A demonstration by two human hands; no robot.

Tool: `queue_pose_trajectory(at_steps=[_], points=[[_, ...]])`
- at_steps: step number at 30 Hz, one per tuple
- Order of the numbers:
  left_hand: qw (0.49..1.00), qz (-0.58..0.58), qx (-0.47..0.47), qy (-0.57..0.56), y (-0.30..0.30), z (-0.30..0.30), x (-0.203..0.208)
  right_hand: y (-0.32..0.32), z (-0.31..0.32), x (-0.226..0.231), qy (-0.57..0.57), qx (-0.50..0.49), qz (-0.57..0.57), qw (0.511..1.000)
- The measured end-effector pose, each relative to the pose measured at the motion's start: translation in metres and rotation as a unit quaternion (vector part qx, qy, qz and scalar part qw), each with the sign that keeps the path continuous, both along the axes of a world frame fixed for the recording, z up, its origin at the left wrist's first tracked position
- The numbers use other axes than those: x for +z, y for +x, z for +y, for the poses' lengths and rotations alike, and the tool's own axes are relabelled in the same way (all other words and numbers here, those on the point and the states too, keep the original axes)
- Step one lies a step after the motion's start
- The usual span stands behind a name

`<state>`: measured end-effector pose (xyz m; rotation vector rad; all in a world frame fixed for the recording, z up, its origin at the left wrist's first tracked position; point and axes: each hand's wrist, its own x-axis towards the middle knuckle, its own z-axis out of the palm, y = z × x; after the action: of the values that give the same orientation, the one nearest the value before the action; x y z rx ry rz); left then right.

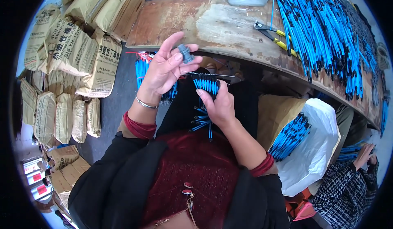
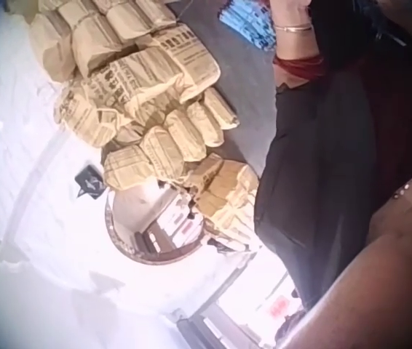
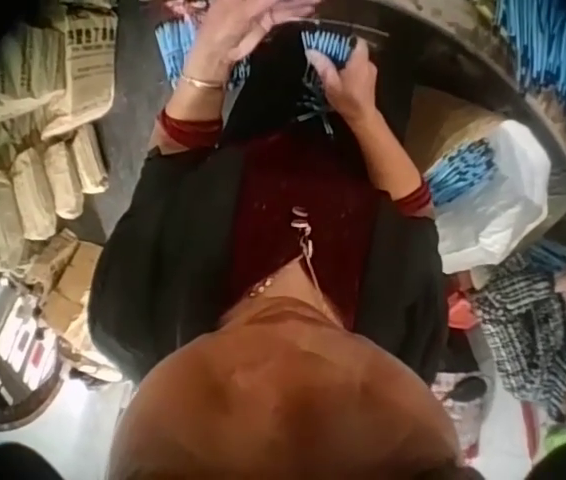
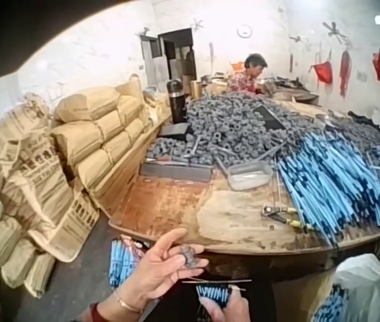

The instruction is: The person assembles blue wires into circular connectors by hand at a factory workbench.

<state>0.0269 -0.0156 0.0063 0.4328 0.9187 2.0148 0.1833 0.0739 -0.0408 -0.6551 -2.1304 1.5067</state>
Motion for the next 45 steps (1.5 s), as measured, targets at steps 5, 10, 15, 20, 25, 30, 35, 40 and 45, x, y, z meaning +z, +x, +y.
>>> queue_pose_trajectory(at_steps=[5, 10, 15, 20, 25, 30, 35, 40, 45], points=[[0.995, 0.085, -0.058, -0.004, -0.008, -0.004, -0.008, 0.0, 0.0, -0.001, 0.005, 0.003, -0.003, 1.0], [0.989, 0.104, -0.1, -0.01, -0.018, -0.006, -0.015, -0.003, 0.002, -0.003, 0.007, 0.004, 0.006, 1.0], [0.995, 0.061, -0.062, -0.048, -0.013, 0.0, -0.005, -0.006, 0.006, -0.005, -0.002, -0.004, 0.007, 1.0], [0.99, 0.109, -0.082, -0.036, -0.02, 0.003, -0.017, -0.008, 0.01, -0.004, -0.004, -0.001, 0.015, 1.0], [0.991, 0.09, -0.081, -0.052, -0.022, 0.005, -0.013, -0.011, 0.01, -0.004, -0.006, -0.008, -0.007, 1.0], [0.989, 0.109, -0.094, -0.034, -0.026, 0.003, -0.021, -0.012, 0.009, -0.007, 0.01, -0.01, -0.003, 1.0], [0.987, 0.119, -0.096, -0.044, -0.025, 0.001, -0.02, -0.012, 0.007, -0.005, -0.003, -0.009, 0.002, 1.0], [0.988, 0.126, -0.077, -0.047, -0.023, -0.001, -0.021, -0.014, 0.005, -0.001, 0.001, -0.019, -0.007, 1.0], [0.979, 0.187, -0.064, -0.038, -0.013, -0.003, -0.02, -0.018, 0.003, -0.005, 0.026, -0.043, 0.009, 0.999]])
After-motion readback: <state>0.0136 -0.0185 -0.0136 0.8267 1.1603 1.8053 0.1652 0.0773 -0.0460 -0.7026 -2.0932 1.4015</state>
